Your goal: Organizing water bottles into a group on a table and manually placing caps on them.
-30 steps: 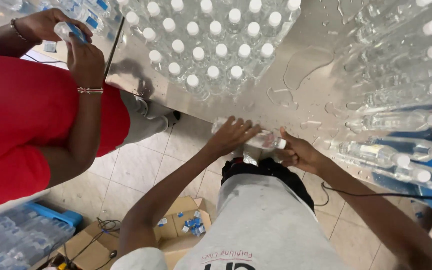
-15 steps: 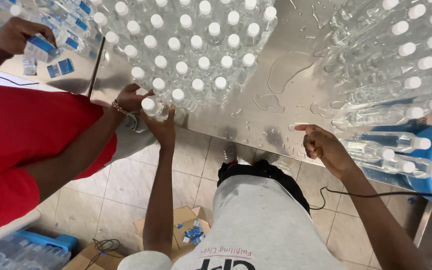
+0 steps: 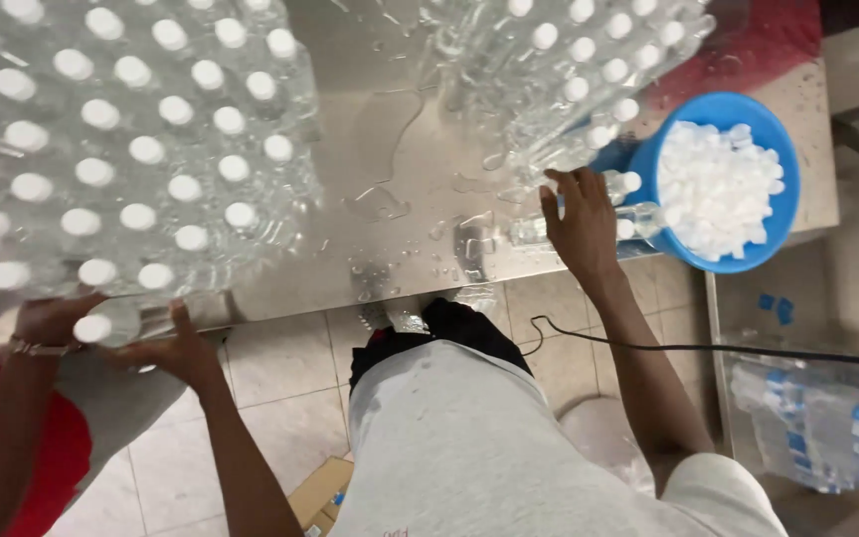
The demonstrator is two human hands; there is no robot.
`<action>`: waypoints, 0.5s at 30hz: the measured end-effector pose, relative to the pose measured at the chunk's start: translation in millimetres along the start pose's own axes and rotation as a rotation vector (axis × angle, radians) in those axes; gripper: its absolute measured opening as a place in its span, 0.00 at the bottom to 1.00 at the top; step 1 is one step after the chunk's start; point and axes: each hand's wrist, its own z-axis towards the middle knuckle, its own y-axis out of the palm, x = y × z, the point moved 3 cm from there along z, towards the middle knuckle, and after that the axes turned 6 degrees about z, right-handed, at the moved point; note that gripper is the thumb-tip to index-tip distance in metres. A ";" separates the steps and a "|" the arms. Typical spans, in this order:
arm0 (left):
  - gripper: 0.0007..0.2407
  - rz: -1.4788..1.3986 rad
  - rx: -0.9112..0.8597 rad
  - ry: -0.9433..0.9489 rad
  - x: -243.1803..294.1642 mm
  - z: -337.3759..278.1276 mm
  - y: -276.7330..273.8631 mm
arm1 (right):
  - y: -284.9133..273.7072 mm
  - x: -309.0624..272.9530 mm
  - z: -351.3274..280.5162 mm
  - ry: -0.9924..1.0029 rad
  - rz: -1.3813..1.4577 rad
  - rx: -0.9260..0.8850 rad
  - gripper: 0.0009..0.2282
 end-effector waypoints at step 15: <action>0.30 -0.501 -0.931 0.296 276.5 -191.2 106.6 | -9.5 -9.6 -15.6 0.249 0.093 -0.365 0.15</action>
